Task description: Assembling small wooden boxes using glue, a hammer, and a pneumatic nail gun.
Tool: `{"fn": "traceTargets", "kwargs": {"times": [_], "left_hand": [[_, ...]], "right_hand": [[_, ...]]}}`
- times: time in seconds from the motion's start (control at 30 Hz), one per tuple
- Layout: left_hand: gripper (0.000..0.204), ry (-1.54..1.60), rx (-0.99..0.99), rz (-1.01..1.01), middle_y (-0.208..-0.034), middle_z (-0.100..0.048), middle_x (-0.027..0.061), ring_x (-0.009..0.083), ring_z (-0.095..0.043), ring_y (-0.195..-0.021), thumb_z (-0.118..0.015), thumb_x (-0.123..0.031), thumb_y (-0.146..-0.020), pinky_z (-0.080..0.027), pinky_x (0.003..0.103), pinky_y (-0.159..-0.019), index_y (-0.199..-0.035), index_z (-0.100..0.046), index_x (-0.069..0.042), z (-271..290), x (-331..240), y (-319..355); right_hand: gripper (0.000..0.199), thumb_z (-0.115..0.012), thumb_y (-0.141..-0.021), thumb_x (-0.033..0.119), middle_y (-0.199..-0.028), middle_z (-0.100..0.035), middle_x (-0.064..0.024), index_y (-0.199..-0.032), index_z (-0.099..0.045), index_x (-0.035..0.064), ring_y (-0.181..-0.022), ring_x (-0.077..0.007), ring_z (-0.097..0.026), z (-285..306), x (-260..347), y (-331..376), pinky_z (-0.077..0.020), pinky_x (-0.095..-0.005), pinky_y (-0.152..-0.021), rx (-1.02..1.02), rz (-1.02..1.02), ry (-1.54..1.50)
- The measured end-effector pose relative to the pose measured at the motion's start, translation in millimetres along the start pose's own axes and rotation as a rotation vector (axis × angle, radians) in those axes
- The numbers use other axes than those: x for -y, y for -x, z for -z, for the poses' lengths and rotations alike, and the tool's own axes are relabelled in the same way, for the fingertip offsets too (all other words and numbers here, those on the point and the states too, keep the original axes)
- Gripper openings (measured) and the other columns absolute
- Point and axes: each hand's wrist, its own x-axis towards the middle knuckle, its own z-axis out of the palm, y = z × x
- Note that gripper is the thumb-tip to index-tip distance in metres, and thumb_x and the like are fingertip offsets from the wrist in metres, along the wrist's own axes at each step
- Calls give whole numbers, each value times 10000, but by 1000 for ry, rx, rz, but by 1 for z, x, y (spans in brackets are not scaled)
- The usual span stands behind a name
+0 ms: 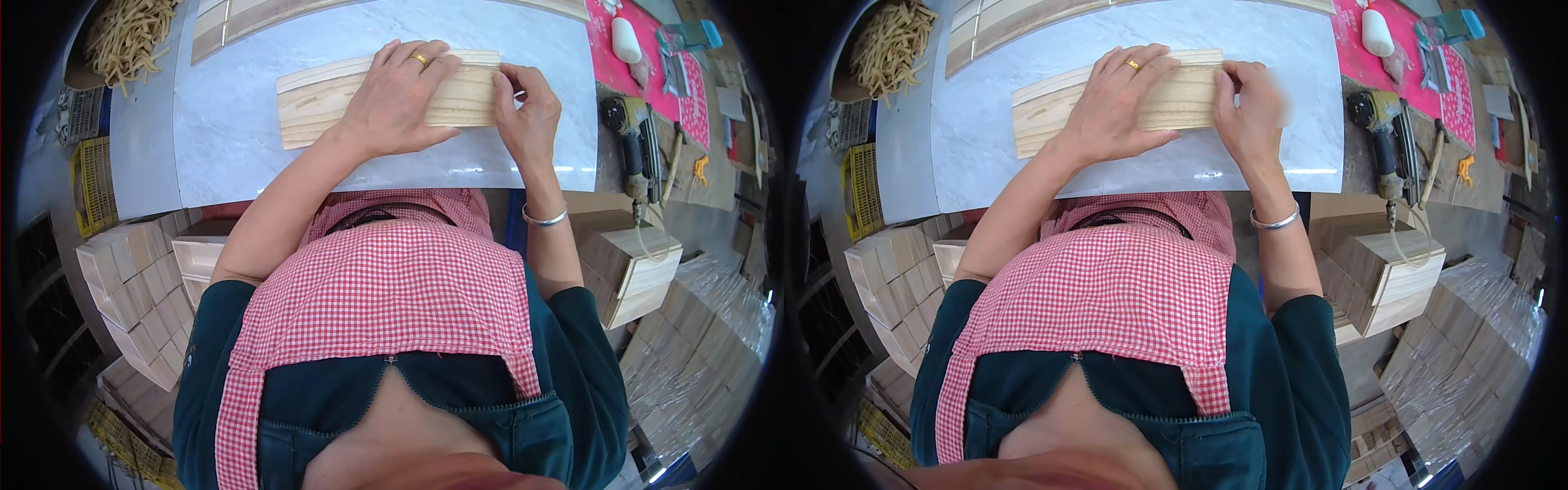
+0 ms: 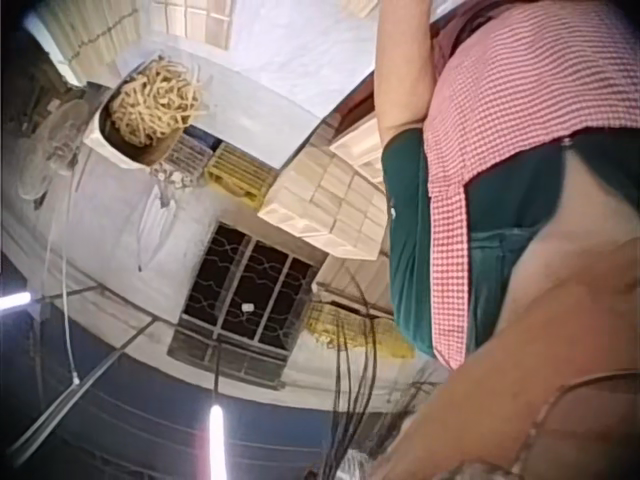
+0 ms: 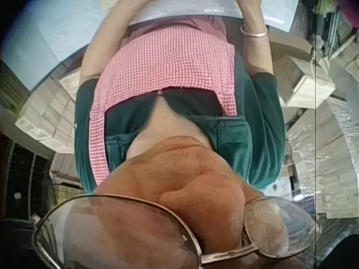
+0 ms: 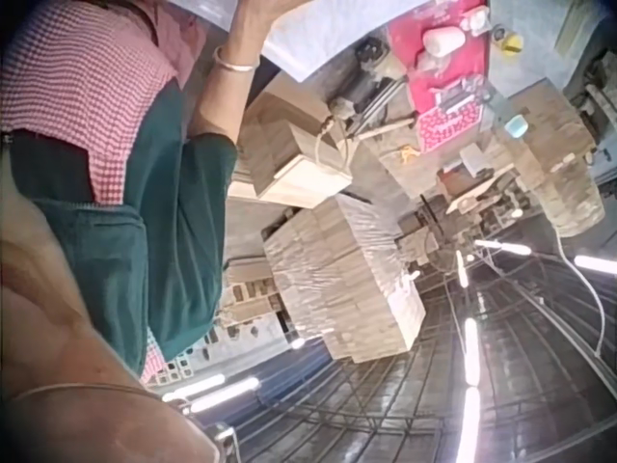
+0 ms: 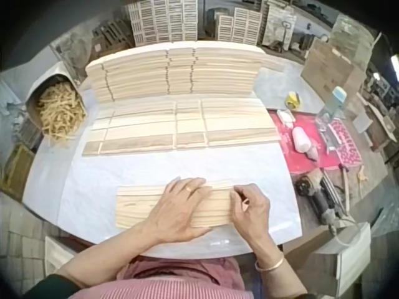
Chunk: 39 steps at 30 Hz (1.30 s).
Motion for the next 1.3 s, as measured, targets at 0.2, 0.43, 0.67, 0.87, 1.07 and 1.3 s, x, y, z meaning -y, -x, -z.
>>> {"fn": "traceTargets", "kwargs": {"times": [0.2, 0.43, 0.67, 0.87, 1.07, 1.3], "left_hand": [[756, 28, -24, -19, -1350, -559, 111, 306, -502, -1255, -859, -480, -655, -317, 470, -1133, -1236, -589, -78, -4, 3, -4], [764, -15, -72, -64, -1268, -590, 97, 294, -543, -1161, -878, -432, -603, -333, 453, -1100, -1205, -584, -65, 1, 1, -8], [734, -20, 31, -71, -1252, -596, 96, 299, -553, -1133, -886, -374, -587, -385, 432, -1050, -1176, -575, -64, 3, -3, -24], [704, 71, 91, -5, -1342, -588, 106, 304, -555, -1153, -899, -297, -583, -440, 420, -1024, -1163, -571, -68, 4, -9, -26], [744, 79, 41, -23, -1338, -588, 110, 303, -553, -1145, -894, -254, -563, -465, 405, -1002, -1202, -565, -63, -1, -5, -21], [861, 122, 36, -26, -1355, -570, 129, 309, -537, -1165, -888, -256, -561, -461, 407, -1012, -1342, -575, -79, -2, -7, -22]], "right_hand": [[114, -677, -851, 10, -853, -683, -78, -957, -714, -12, -672, -170, -605, 6, -1, 3, -504, -285, -629, 12, -25, -77], [132, -692, -859, 20, -883, -694, -54, -987, -720, 2, -711, -145, -578, 51, -5, 27, -475, -253, -654, 165, -36, -92], [127, -713, -819, -11, -828, -672, -55, -945, -720, -12, -664, -160, -550, 53, 2, 39, -455, -263, -620, 266, -27, 76], [101, -708, -814, -26, -794, -661, -55, -914, -727, -23, -637, -165, -532, 54, -1, 35, -443, -267, -601, 293, 0, 93], [111, -678, -847, -21, -812, -666, -48, -943, -733, -26, -652, -145, -537, 63, -7, 20, -435, -259, -600, 339, -79, -67], [148, -664, -879, 25, -897, -661, -42, -1004, -735, -11, -712, -133, -561, 19, -10, 4, -445, -245, -629, 16, -78, -153]]}}
